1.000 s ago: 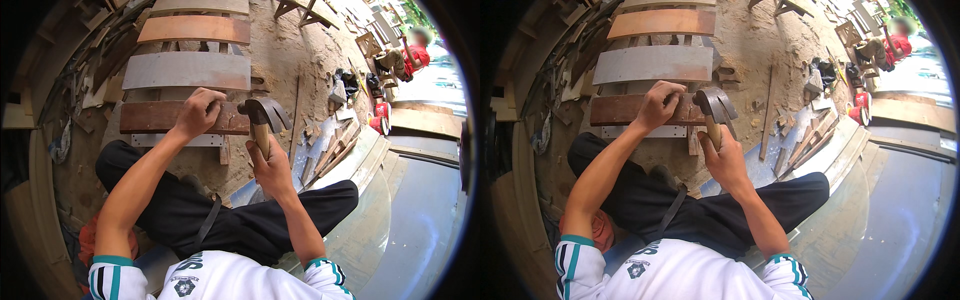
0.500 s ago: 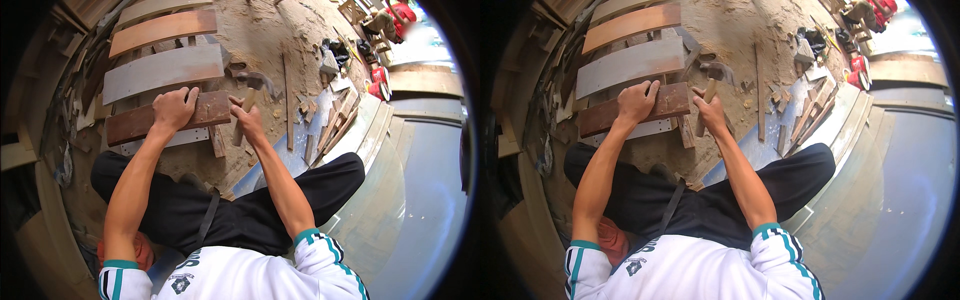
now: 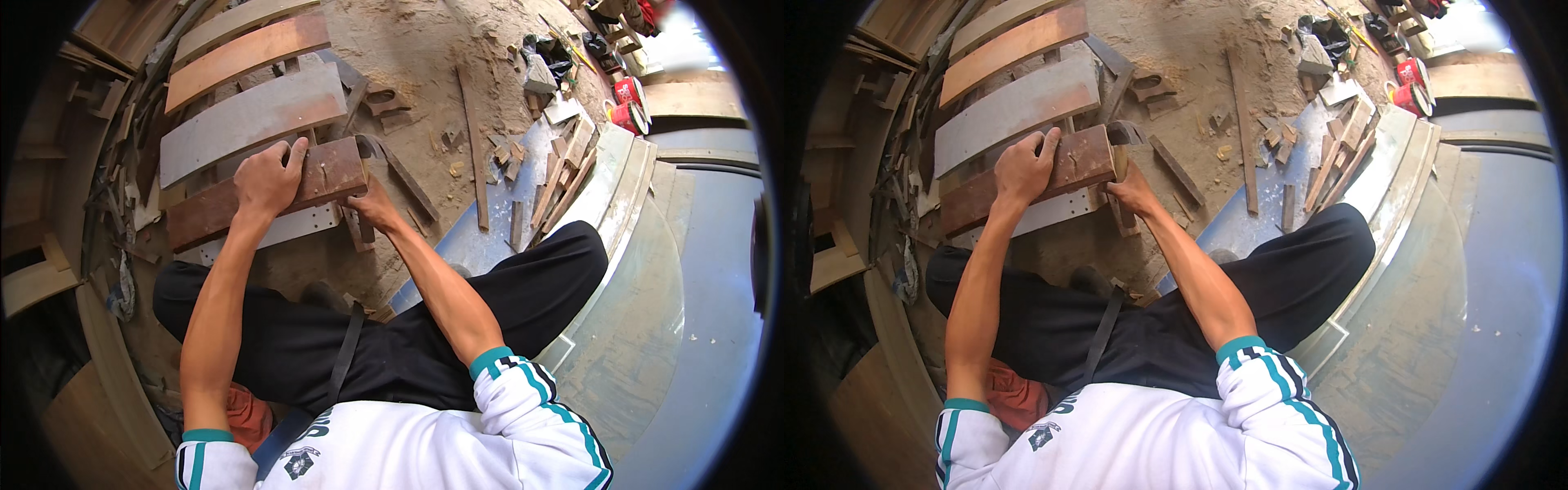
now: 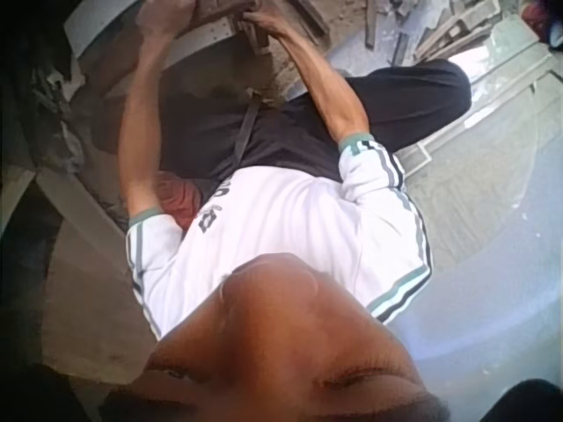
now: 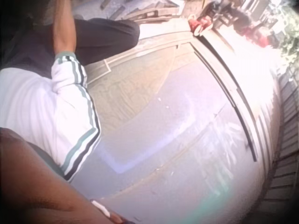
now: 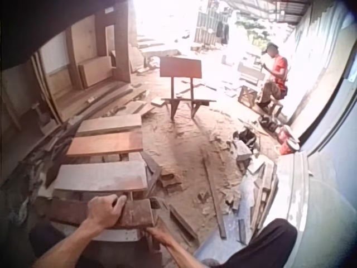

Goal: The person assembles a wooden slatted structure by hand, using a hammer to drive nails into the joints. They align wooden slats and supports, then secure them with nails, occasionally adjusting the pieces to ensure proper fit.

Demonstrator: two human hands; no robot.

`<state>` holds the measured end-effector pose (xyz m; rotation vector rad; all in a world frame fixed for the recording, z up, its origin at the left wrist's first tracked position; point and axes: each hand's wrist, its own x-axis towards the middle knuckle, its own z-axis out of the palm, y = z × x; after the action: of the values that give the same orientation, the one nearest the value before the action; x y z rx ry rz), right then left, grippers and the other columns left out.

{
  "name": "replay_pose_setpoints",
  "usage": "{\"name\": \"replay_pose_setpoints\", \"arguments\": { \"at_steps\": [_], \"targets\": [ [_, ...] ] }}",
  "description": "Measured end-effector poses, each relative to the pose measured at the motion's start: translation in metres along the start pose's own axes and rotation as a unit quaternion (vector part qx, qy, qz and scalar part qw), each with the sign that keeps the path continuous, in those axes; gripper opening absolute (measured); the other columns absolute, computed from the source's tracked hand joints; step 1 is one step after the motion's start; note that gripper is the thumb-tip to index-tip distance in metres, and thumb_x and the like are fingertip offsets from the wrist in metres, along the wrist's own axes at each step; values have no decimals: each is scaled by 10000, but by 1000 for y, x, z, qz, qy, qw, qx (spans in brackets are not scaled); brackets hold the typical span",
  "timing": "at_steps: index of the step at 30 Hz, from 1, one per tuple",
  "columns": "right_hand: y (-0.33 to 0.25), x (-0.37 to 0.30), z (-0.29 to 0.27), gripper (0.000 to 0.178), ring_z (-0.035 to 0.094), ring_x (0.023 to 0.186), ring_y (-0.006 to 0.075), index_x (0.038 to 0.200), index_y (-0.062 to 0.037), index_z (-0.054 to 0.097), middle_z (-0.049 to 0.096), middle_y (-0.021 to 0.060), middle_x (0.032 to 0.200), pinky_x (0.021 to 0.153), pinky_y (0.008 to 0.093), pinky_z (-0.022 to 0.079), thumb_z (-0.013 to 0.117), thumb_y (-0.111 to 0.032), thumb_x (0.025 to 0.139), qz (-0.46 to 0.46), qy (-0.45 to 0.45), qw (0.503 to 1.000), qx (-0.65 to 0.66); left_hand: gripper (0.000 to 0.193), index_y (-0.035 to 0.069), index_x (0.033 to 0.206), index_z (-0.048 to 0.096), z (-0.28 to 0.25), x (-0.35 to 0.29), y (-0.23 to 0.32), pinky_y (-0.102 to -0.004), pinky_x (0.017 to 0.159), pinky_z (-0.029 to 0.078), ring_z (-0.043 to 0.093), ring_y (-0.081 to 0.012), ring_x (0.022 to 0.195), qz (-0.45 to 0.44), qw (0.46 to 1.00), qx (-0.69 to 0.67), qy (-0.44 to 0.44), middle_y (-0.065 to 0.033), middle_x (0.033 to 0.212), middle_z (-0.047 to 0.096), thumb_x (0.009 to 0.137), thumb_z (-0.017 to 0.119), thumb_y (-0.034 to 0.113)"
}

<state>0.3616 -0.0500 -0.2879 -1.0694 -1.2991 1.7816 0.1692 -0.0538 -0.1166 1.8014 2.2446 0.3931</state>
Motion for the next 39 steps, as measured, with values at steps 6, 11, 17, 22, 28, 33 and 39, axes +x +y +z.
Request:
{"name": "replay_pose_setpoints", "arguments": {
  "at_steps": [6, 11, 17, 22, 28, 33, 39],
  "targets": [
    [-6, -9, -1, 557, 600, 1076, 157, 1257, -6, 560, 655, 77, 1173, 963, 310, 465, 799, -180, 786, -16, -47, 998, 41, 541, 48, 688, 611, 9, -15, 2, -492, 662, 481, 623, -431, 655, 36, 999, -3, 29, -207, 649, 631, 975, 500, 494],
    [-10, -15, -1, 497, 591, 1045, 136, 1261, -14, 567, 657, 56, 1150, 918, 304, 483, 764, -141, 823, -51, -55, 997, 14, 512, 52, 694, 602, 12, -21, 1, -484, 651, 468, 622, -415, 645, 51, 998, 0, 29, -189, 647, 633, 981, 502, 464],
    [3, -18, -7, 438, 591, 1021, 140, 1230, -11, 564, 655, 69, 1110, 903, 296, 487, 745, -139, 852, -41, 5, 998, -44, 490, 57, 726, 610, 13, -19, -1, -490, 631, 469, 627, -403, 649, 66, 998, -4, 24, -183, 649, 635, 993, 478, 447],
    [-36, -38, -30, 285, 622, 752, 144, 1072, -33, 543, 668, 82, 953, 643, 282, 520, 723, -164, 895, 15, 131, 970, -202, 518, 63, 709, 648, 10, -16, -18, -497, 609, 498, 643, -402, 655, 97, 995, -32, -11, -193, 658, 645, 994, 463, 454],
    [-161, -61, -26, 223, 525, 488, 90, 961, -50, 492, 627, 46, 737, 397, 250, 405, 689, -151, 934, 45, 169, 976, -133, 544, 65, 704, 691, 1, -14, -14, -502, 592, 518, 662, -400, 634, 74, 996, -12, -50, -198, 658, 656, 981, 472, 478],
    [-191, -76, -12, 216, 511, 499, 76, 945, -41, 506, 619, 48, 736, 417, 251, 401, 697, -140, 927, 41, 152, 974, -161, 559, 59, 714, 706, 2, -14, -16, -493, 594, 530, 672, -394, 635, 84, 995, -8, -58, -204, 651, 658, 978, 468, 491],
    [-211, -86, 6, 221, 501, 504, 78, 988, -36, 539, 588, 32, 726, 443, 262, 403, 710, -156, 914, 65, 134, 969, -196, 556, 55, 704, 703, 0, -12, -17, -491, 587, 531, 670, -399, 627, 88, 995, -9, -52, -208, 642, 653, 972, 479, 488]
  ]
}}
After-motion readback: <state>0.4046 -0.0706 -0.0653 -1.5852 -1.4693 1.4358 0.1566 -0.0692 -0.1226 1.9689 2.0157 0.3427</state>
